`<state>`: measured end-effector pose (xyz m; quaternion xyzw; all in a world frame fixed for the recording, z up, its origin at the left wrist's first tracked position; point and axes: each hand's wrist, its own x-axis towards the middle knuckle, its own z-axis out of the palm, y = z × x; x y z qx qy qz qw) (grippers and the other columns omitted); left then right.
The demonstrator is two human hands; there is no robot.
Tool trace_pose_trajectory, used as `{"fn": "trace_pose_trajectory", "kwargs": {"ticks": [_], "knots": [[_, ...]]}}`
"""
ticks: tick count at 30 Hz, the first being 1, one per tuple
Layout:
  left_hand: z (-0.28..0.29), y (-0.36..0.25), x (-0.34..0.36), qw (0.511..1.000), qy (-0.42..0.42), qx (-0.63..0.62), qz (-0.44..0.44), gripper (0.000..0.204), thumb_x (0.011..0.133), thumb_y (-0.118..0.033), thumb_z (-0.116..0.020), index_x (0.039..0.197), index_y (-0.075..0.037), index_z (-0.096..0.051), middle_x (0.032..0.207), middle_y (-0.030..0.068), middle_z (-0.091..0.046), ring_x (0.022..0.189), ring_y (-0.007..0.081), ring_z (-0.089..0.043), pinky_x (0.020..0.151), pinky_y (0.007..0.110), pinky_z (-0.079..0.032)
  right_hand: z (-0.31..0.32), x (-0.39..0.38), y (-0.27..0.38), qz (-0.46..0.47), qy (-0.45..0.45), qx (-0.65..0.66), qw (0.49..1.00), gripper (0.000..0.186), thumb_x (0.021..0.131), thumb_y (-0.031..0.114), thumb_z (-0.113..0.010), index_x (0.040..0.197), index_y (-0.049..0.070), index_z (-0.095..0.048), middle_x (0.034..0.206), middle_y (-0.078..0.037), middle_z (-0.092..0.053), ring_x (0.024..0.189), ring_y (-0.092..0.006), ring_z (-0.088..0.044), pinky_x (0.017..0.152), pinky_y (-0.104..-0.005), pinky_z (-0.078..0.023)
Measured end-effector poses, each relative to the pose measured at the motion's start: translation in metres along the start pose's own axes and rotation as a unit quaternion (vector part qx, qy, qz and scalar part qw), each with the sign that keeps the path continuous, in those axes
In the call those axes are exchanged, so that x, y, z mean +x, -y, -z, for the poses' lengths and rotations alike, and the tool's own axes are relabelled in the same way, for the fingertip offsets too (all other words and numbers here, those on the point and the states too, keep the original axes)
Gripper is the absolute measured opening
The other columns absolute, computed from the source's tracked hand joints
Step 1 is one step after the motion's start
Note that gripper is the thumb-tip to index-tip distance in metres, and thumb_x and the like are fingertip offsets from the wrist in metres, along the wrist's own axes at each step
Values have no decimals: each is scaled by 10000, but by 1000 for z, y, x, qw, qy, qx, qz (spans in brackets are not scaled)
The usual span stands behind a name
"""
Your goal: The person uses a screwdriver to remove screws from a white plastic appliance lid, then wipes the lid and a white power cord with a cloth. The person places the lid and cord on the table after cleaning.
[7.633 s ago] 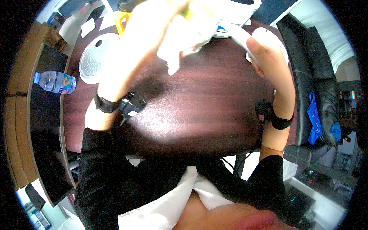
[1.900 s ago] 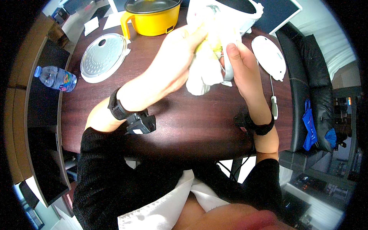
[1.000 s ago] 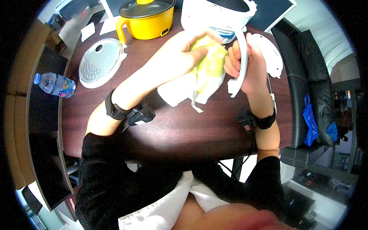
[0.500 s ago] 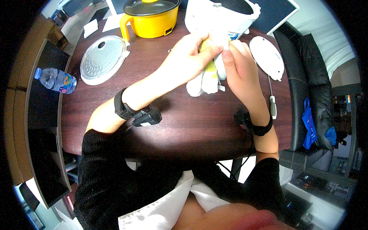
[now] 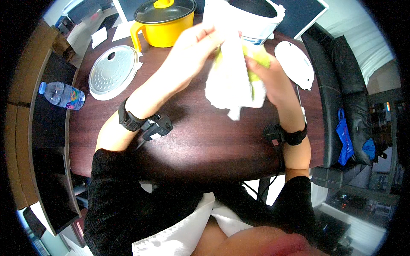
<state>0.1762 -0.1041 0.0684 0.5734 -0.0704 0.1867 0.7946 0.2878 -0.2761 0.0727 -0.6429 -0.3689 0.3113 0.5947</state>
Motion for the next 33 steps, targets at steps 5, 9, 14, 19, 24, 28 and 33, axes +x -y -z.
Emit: {"fn": "trace_pose_trajectory", "kwargs": {"ticks": [5,9,14,19,24,28,33], "knots": [[2,-18,0,990,-24,120,-64,241,950,-212,-493,1078,-11,-524,946,43,-616,840,88,-601,749,243,-501,29,6,7,130,-183,-159,961,279,875,164,-588,1072,-35,-576,993,-93,-635,911,-171,-611,802,-296,-479],[-12,-17,-7,982,-45,175,-57,225,954,-240,-474,1025,-28,-501,831,41,-602,635,72,-560,531,214,-473,35,5,19,283,-274,-266,880,219,876,77,-529,1040,-56,-589,1036,-110,-628,975,-196,-590,857,-315,-452],[-25,-13,-13,953,46,296,56,288,950,-257,-474,1122,-26,-487,733,49,-566,591,91,-541,536,220,-421,21,-5,21,323,-351,-133,869,275,878,78,-554,1117,-59,-551,1092,-104,-597,979,-163,-571,871,-285,-439],[-28,-1,-21,908,45,416,-26,320,851,-198,-585,1066,28,-516,749,146,-590,691,219,-588,618,325,-450,3,-9,18,330,-193,-420,823,246,781,114,-639,1007,43,-574,900,-126,-605,832,-276,-610,742,-339,-488],[-22,14,-16,898,31,429,-92,253,804,-143,-574,939,68,-531,671,237,-545,597,320,-565,556,379,-438,-32,-17,12,332,-138,-428,829,253,772,117,-648,1003,56,-567,895,-130,-579,787,-302,-600,678,-358,-474],[-23,3,-17,909,16,408,-84,233,808,-138,-562,914,67,-531,643,215,-532,560,298,-531,545,370,-431,-30,-13,21,341,-141,-452,812,284,726,162,-668,961,64,-542,878,-143,-582,796,-340,-597,646,-416,-495],[-31,-4,-18,901,18,426,-84,252,815,-166,-571,914,63,-531,681,244,-549,615,351,-571,557,384,-439,-15,-3,15,323,-192,-456,807,306,733,191,-667,982,62,-543,841,-152,-596,746,-353,-602,627,-427,-494]]}}
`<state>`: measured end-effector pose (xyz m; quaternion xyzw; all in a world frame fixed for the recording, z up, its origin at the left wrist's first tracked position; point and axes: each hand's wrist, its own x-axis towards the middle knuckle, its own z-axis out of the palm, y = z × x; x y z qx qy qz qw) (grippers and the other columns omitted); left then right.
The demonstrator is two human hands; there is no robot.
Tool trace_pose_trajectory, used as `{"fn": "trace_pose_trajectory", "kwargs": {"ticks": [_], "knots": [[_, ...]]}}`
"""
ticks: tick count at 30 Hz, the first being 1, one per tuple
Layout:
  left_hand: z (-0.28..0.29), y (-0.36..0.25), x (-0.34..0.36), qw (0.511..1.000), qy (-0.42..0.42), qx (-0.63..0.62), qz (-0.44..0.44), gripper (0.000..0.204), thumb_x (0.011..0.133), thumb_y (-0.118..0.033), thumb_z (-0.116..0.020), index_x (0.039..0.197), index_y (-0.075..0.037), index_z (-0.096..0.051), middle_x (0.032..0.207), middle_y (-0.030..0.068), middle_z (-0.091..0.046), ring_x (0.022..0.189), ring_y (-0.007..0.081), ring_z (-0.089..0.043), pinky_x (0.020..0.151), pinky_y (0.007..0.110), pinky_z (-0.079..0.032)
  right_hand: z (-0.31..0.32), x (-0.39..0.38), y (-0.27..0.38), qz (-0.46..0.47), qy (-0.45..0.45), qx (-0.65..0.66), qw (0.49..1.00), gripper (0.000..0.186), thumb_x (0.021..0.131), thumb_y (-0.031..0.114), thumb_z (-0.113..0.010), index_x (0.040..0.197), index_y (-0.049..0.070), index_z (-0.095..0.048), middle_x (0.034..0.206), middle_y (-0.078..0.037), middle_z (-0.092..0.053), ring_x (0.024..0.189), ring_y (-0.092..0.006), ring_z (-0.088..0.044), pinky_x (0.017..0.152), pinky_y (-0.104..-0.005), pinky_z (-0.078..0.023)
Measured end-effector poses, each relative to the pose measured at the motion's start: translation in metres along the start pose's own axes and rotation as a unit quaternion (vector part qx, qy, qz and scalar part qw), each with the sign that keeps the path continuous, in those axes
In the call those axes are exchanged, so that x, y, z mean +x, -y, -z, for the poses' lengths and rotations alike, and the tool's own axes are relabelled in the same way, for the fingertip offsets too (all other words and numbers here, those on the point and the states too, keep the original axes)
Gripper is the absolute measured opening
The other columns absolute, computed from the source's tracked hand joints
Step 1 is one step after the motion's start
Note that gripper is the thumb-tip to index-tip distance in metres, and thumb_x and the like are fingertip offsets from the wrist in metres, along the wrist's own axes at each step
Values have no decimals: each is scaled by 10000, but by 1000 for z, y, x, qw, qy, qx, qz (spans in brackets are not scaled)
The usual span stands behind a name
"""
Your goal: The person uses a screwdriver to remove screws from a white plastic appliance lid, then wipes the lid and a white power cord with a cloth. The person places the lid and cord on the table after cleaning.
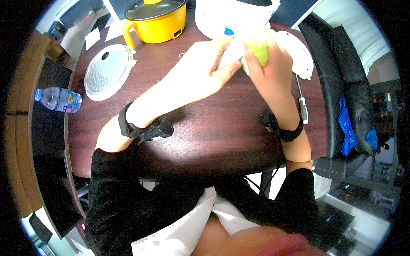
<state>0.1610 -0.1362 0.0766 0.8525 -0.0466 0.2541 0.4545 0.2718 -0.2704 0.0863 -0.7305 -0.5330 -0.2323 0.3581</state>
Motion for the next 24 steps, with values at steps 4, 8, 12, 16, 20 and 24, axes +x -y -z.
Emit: {"fn": "trace_pose_trajectory", "kwargs": {"ticks": [4,8,12,16,20,24], "knots": [[-2,26,1,999,36,18,4,262,826,-178,-576,934,56,-531,733,270,-568,679,388,-593,598,400,-452,-3,-7,8,75,64,14,995,295,731,185,-674,984,88,-556,880,-160,-606,717,-335,-620,629,-405,-497],[6,4,-1,997,54,36,50,289,836,-181,-586,1015,41,-537,786,227,-595,712,314,-591,647,371,-456,-2,-2,-5,1,69,-64,996,270,736,206,-678,955,82,-580,842,-134,-609,718,-322,-620,631,-392,-497],[6,-7,-4,993,103,-9,53,373,844,-206,-616,1138,11,-543,873,138,-628,760,169,-569,698,310,-456,5,13,-47,121,-44,-70,989,123,783,124,-630,874,44,-609,739,-117,-606,657,-281,-625,615,-344,-502],[8,-11,-2,995,82,-26,56,377,848,-213,-612,1145,9,-542,880,132,-632,761,158,-567,701,301,-457,7,10,-38,-73,-81,139,984,103,845,99,-557,878,7,-588,806,-133,-639,710,-251,-648,641,-309,-497],[8,-11,2,995,65,-22,68,367,853,-212,-602,1144,4,-544,853,113,-624,754,145,-563,705,283,-456,4,-4,-22,-59,-50,164,983,153,836,150,-597,917,23,-572,781,-131,-633,710,-269,-647,634,-327,-495],[-1,4,1,999,-12,-40,22,307,822,-189,-589,1053,7,-544,649,185,-549,522,238,-535,510,333,-417,-4,-21,11,-16,5,183,983,230,811,173,-636,981,59,-532,786,-163,-614,730,-344,-635,607,-372,-496]]}}
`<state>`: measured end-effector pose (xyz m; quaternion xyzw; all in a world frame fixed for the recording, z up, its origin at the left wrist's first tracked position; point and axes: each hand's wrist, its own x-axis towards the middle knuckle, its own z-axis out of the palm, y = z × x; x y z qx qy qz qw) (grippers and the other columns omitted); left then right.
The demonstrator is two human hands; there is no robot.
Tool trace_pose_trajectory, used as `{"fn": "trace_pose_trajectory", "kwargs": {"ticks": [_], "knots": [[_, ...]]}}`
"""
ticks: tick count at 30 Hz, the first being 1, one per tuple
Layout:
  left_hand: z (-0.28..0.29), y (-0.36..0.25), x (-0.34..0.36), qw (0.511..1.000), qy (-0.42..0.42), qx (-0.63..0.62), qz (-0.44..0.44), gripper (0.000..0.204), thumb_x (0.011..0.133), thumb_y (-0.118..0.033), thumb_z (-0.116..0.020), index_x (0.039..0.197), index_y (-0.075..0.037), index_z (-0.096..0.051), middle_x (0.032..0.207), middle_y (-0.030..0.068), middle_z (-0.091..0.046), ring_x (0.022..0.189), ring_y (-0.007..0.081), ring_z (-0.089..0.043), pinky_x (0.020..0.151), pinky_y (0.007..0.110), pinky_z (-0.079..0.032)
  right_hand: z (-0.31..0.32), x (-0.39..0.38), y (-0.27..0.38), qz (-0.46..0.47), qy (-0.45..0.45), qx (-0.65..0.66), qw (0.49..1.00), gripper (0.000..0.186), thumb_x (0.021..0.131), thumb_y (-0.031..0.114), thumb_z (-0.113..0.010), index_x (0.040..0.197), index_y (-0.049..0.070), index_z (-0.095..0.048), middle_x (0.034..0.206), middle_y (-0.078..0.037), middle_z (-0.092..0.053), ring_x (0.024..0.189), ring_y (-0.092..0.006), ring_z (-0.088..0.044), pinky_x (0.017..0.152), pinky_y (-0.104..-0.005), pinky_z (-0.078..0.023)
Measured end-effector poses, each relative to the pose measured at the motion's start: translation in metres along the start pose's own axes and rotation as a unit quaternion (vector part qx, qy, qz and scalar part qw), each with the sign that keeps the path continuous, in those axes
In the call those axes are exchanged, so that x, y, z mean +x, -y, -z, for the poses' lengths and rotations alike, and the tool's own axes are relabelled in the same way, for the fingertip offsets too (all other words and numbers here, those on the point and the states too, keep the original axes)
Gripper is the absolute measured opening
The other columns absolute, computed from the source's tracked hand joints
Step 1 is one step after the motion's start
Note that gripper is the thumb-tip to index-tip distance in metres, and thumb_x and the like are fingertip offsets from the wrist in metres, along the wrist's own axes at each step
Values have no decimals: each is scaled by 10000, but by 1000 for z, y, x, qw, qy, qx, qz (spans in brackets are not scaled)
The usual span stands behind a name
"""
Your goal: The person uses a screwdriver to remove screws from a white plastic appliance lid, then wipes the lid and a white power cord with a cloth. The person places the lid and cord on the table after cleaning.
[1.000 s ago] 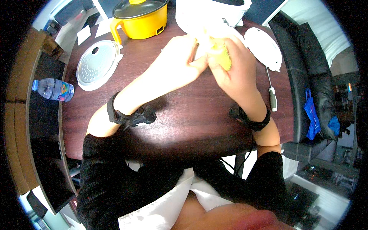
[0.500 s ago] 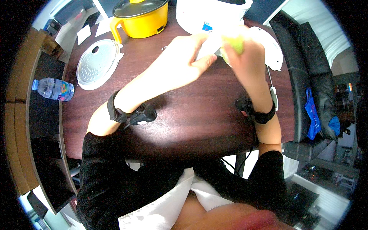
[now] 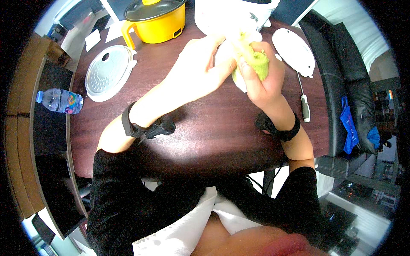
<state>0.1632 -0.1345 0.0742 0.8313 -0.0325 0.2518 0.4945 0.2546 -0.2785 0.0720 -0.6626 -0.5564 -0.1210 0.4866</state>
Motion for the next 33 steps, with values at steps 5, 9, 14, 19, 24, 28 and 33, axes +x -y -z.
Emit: {"fn": "trace_pose_trajectory", "kwargs": {"ticks": [5,9,14,19,24,28,33], "knots": [[10,-9,0,998,60,24,3,350,858,-219,-591,1129,-2,-543,874,77,-610,809,122,-552,722,271,-449,11,16,-7,70,-5,-94,993,310,761,163,-678,1035,88,-552,852,-132,-637,755,-317,-640,619,-361,-503],[8,-6,-1,999,52,12,6,361,850,-214,-598,1134,1,-542,867,73,-608,788,118,-548,701,263,-446,13,19,-13,114,-1,-144,983,363,731,173,-693,1066,108,-567,894,-114,-648,755,-307,-644,623,-351,-510],[8,-6,1,992,91,24,86,368,840,-200,-608,1137,5,-538,838,61,-600,715,111,-526,649,263,-433,13,20,-21,80,-4,-175,981,329,734,162,-684,1043,101,-589,895,-109,-654,740,-296,-644,616,-349,-515],[-1,10,1,999,45,6,19,303,808,-179,-599,1040,8,-548,689,116,-553,579,179,-501,557,312,-406,14,22,-19,70,27,-208,975,312,732,160,-681,1028,101,-601,873,-102,-653,719,-289,-643,605,-351,-515],[-10,39,-1,999,49,-19,15,282,797,-185,-597,1000,6,-555,631,138,-523,547,201,-482,533,339,-391,5,15,-16,91,87,-164,978,256,742,168,-681,981,99,-622,871,-101,-650,731,-276,-643,624,-345,-511],[-9,30,1,998,47,-24,35,295,800,-166,-588,1043,0,-558,654,123,-535,562,178,-474,538,322,-387,14,20,-29,61,63,-195,977,218,741,138,-700,933,66,-627,832,-115,-645,703,-270,-641,610,-324,-495],[-6,24,3,998,60,-35,-3,314,811,-159,-588,1081,-2,-555,712,124,-576,612,187,-529,588,313,-423,8,17,-14,63,59,-165,982,228,734,162,-717,928,77,-631,812,-105,-651,700,-259,-643,599,-313,-493]]}}
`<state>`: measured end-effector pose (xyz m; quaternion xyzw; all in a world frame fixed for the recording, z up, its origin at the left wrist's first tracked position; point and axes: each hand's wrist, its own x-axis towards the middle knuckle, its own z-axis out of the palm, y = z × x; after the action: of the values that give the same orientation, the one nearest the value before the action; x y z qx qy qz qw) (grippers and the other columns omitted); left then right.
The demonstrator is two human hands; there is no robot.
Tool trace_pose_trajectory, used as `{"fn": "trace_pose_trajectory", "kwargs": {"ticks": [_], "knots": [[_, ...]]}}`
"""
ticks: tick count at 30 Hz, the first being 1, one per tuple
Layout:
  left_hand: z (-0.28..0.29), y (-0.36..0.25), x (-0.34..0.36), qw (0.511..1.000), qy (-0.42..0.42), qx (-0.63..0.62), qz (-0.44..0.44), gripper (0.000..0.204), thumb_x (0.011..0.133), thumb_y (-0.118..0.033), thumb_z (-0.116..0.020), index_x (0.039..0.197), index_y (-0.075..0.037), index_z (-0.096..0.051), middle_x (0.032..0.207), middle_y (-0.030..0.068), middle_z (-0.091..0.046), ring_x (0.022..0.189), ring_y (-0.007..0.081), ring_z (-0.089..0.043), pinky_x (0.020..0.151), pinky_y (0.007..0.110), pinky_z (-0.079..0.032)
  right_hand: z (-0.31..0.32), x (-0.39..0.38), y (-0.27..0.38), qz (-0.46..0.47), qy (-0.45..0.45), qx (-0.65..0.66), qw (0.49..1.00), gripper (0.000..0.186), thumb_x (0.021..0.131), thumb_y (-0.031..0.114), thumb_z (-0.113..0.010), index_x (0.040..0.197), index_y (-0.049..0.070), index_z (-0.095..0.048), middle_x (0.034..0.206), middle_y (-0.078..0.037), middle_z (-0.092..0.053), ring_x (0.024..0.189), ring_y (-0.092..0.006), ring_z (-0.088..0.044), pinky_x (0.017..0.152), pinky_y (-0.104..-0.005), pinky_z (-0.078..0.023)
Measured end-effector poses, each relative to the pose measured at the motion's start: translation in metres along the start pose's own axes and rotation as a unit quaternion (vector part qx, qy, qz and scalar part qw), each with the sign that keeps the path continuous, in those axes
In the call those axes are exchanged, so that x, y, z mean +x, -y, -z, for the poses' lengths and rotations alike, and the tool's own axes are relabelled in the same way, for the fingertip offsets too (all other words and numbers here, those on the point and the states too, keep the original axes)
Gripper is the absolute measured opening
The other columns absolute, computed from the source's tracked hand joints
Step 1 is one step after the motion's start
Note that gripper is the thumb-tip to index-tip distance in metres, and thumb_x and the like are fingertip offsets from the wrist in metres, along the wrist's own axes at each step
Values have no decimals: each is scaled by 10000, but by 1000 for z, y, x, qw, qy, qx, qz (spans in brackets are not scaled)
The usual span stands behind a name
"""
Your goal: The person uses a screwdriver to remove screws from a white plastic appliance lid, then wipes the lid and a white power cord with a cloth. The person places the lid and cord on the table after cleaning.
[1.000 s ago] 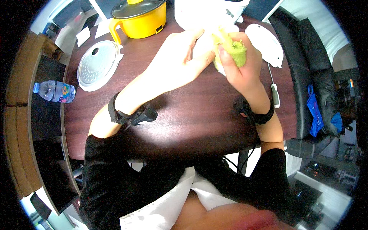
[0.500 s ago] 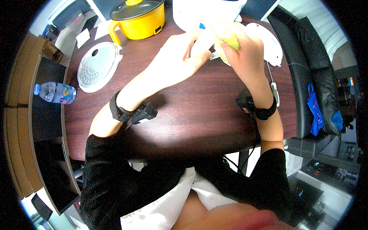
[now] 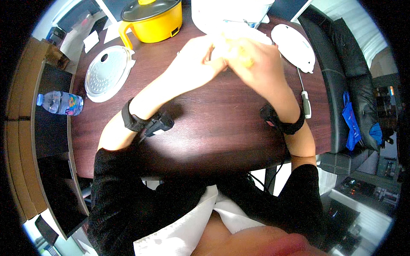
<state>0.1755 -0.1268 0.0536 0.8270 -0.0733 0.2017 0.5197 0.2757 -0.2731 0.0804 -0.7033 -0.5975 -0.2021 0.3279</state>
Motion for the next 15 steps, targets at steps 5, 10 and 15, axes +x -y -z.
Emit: {"fn": "trace_pose_trajectory", "kwargs": {"ticks": [5,10,15], "knots": [[4,3,2,1000,-13,-9,-18,302,818,-144,-582,1079,6,-551,780,127,-619,730,194,-598,680,301,-461,3,2,-9,-54,26,-37,998,276,735,245,-692,988,144,-650,860,-108,-653,728,-269,-643,617,-344,-511],[4,5,1,997,34,-38,52,276,821,-133,-577,1061,3,-556,780,116,-617,690,173,-586,645,299,-459,-11,-4,-7,34,-14,-5,999,214,722,250,-696,906,147,-661,779,-91,-648,692,-279,-636,609,-371,-511],[8,-8,0,996,42,-37,74,383,870,-154,-592,1224,-38,-505,742,-40,-516,617,43,-449,536,204,-375,3,5,-25,-7,-18,-66,998,230,729,219,-697,879,53,-642,850,-132,-635,743,-294,-633,663,-373,-514]]}}
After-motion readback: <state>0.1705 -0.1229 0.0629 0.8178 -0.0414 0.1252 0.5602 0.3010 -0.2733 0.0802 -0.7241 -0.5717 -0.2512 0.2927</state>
